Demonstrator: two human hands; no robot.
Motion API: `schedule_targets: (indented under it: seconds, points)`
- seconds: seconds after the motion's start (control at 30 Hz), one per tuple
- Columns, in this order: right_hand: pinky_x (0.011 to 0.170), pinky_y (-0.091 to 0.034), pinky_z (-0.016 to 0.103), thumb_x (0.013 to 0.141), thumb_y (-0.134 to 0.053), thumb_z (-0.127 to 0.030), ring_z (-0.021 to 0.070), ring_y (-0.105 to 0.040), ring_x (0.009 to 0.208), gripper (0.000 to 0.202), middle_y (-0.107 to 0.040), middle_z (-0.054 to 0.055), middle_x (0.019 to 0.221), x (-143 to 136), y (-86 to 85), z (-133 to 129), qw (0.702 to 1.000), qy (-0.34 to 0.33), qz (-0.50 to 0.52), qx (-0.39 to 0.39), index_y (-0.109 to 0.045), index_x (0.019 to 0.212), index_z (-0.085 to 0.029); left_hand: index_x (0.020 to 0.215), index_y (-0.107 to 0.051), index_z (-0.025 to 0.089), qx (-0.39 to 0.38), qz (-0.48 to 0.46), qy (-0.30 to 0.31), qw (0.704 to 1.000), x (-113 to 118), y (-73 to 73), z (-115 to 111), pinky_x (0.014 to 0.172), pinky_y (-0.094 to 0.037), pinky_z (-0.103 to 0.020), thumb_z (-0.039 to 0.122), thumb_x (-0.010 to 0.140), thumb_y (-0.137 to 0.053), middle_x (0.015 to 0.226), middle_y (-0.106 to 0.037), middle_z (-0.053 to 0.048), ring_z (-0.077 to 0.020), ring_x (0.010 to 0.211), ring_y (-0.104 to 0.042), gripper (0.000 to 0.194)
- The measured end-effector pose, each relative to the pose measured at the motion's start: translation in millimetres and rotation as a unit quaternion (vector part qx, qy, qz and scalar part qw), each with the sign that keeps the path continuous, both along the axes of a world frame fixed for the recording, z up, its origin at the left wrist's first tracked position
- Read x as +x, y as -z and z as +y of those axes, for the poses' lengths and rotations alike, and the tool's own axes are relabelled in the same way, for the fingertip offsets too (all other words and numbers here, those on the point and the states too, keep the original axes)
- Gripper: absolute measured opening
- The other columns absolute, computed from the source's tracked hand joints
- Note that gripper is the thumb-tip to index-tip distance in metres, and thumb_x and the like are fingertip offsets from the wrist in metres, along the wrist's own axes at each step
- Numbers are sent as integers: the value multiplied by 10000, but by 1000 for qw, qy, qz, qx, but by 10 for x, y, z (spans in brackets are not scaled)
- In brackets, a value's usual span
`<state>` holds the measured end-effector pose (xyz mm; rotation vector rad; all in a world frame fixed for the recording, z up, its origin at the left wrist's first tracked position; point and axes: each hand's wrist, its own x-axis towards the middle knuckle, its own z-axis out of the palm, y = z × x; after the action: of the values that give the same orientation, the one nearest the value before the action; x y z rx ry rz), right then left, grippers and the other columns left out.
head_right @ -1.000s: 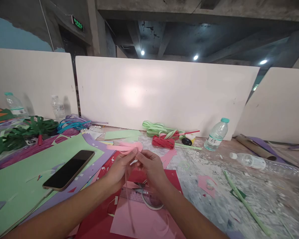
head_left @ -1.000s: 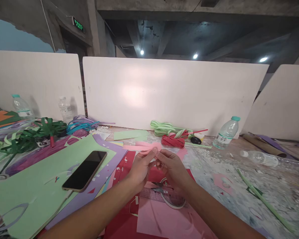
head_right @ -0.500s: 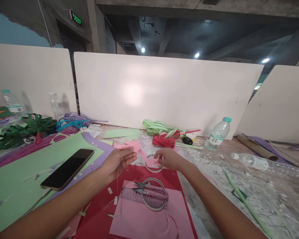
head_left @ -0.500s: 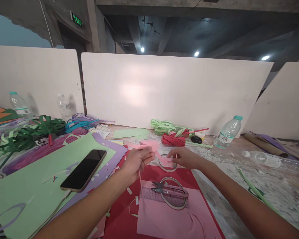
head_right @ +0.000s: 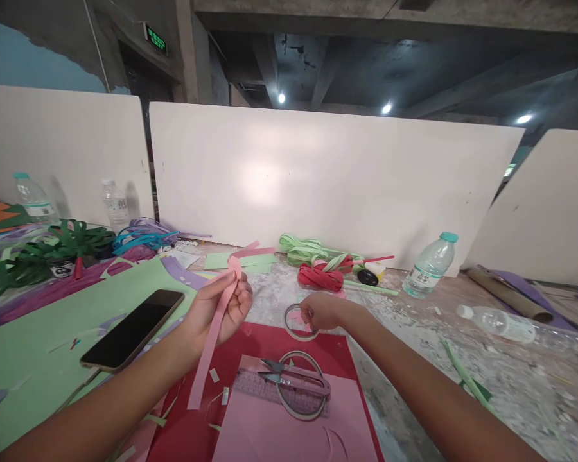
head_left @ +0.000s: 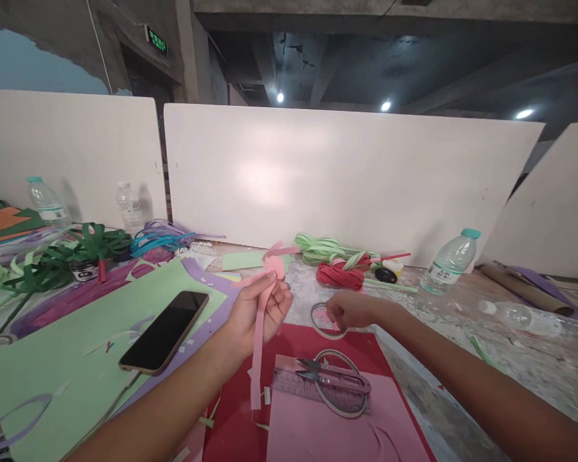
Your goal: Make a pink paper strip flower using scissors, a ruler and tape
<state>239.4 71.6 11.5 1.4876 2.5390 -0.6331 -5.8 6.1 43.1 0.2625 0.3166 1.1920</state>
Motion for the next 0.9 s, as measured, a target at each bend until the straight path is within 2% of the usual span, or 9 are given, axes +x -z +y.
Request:
schedule_targets:
  seconds: [0.17, 0.4, 0.53, 0.67, 0.8, 0.9]
  points:
    - [537, -369, 234, 684, -613, -161, 161, -561, 653, 24, -645, 35, 742, 57, -45, 1, 998, 19, 55, 1, -613, 707, -169, 725, -585, 86, 3, 36, 16, 999, 53, 126, 37, 604, -559, -210, 53, 809, -554, 629, -600, -61, -105, 572, -600, 95]
    - [569, -421, 244, 854, -465, -337, 151, -584, 655, 168, -601, 25, 761, 36, -74, -87, 978, 52, 200, 19, -508, 805, -183, 723, -580, 101, -6, 76, 9, 997, 94, 209, 52, 580, -553, -224, 38, 771, -589, 612, -610, -49, -117, 563, -612, 80]
    - [549, -441, 250, 848, -464, -359, 147, -590, 591, 204, -581, -1, 686, -13, -57, -115, 965, 72, 251, 1, -534, 897, -174, 701, -578, 106, 16, 104, -1, 994, 120, 247, 67, 596, -553, -237, 56, 750, -622, 613, -609, -41, -121, 566, -615, 83]
    - [514, -404, 252, 795, -537, -368, 145, -546, 548, 237, -594, 14, 624, -53, -90, -150, 963, 81, 256, -6, -630, 740, -158, 670, -583, 105, 24, 122, -6, 992, 126, 269, 82, 631, -557, -237, 56, 743, -623, 620, -622, -47, -118, 575, -620, 97]
    - [564, -389, 270, 765, -581, -372, 158, -531, 607, 244, -629, 30, 654, -111, -202, -195, 960, 94, 261, 33, -674, 680, -164, 673, -598, 110, 39, 138, -9, 990, 120, 301, 104, 642, -564, -246, 51, 740, -627, 629, -635, -43, -122, 591, -629, 94]
    - [589, -374, 273, 783, -561, -410, 153, -499, 623, 293, -589, 8, 638, -168, -351, -251, 952, 102, 277, 80, -636, 625, -175, 690, -612, 107, 36, 157, -29, 987, 115, 326, 127, 635, -565, -242, 55, 730, -646, 650, -643, -47, -121, 596, -630, 74]
